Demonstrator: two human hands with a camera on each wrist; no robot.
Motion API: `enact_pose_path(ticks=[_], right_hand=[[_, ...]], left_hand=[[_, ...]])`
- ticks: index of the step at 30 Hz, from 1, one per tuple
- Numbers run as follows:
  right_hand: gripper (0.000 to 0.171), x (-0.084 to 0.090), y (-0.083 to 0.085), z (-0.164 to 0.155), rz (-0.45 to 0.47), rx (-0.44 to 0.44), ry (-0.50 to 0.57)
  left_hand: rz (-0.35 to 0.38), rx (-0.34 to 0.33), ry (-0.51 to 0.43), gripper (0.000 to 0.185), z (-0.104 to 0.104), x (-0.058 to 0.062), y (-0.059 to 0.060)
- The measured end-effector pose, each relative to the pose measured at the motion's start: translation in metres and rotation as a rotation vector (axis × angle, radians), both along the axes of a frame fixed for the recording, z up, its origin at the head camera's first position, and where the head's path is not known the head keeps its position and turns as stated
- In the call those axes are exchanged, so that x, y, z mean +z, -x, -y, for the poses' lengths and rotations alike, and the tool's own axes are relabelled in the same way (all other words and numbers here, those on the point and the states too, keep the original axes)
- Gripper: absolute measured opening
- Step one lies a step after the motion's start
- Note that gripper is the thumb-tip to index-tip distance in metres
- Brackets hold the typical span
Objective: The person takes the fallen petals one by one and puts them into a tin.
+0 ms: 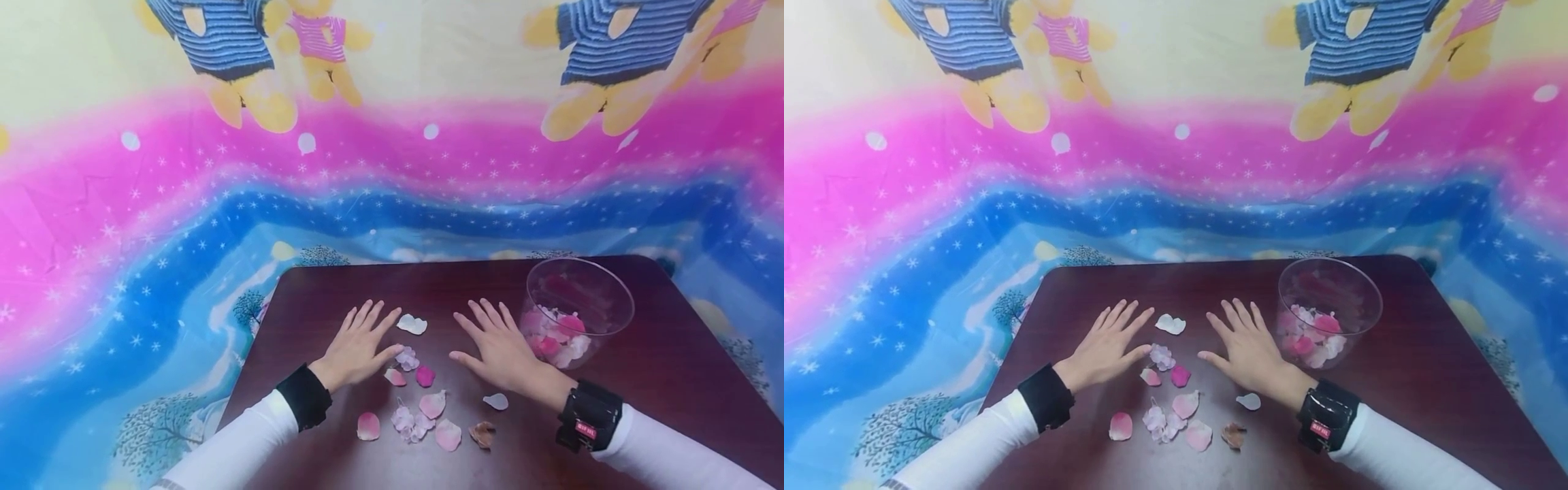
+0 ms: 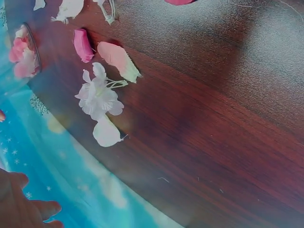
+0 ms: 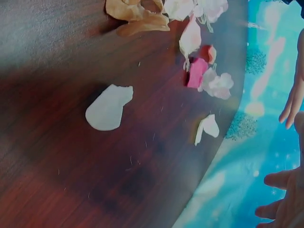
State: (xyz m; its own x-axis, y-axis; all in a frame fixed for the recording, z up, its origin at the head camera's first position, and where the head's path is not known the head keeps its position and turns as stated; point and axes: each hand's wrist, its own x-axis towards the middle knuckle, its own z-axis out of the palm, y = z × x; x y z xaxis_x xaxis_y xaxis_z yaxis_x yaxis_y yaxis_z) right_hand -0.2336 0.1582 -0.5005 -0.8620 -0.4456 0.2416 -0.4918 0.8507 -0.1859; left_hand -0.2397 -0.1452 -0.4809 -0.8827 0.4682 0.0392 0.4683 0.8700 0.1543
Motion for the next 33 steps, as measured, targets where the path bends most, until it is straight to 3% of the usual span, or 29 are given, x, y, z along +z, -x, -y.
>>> enact_pose_path(ticks=[7, 12, 17, 23, 33], right_hand=[[0.074, -0.008, -0.001, 0.006, -0.009, 0.018, -0.003], [0.074, -0.015, 0.001, 0.009, -0.005, 0.025, 0.008], [0.074, -0.020, 0.005, 0.015, 0.025, 0.018, 0.015], [0.075, -0.021, 0.013, 0.021, 0.050, 0.019, 0.033], [0.075, -0.033, 0.026, 0.028, 0.072, 0.018, 0.047]], left_hand=[[0.010, 0.003, 0.004, 0.071, -0.001, -0.001, 0.004], [0.033, -0.002, -0.004, 0.071, -0.005, -0.006, 0.013], [0.078, 0.005, -0.003, 0.070, -0.015, -0.010, 0.028], [0.139, 0.043, 0.067, 0.067, -0.030, -0.014, 0.052], [0.152, 0.083, 0.204, 0.054, -0.052, -0.026, 0.080]])
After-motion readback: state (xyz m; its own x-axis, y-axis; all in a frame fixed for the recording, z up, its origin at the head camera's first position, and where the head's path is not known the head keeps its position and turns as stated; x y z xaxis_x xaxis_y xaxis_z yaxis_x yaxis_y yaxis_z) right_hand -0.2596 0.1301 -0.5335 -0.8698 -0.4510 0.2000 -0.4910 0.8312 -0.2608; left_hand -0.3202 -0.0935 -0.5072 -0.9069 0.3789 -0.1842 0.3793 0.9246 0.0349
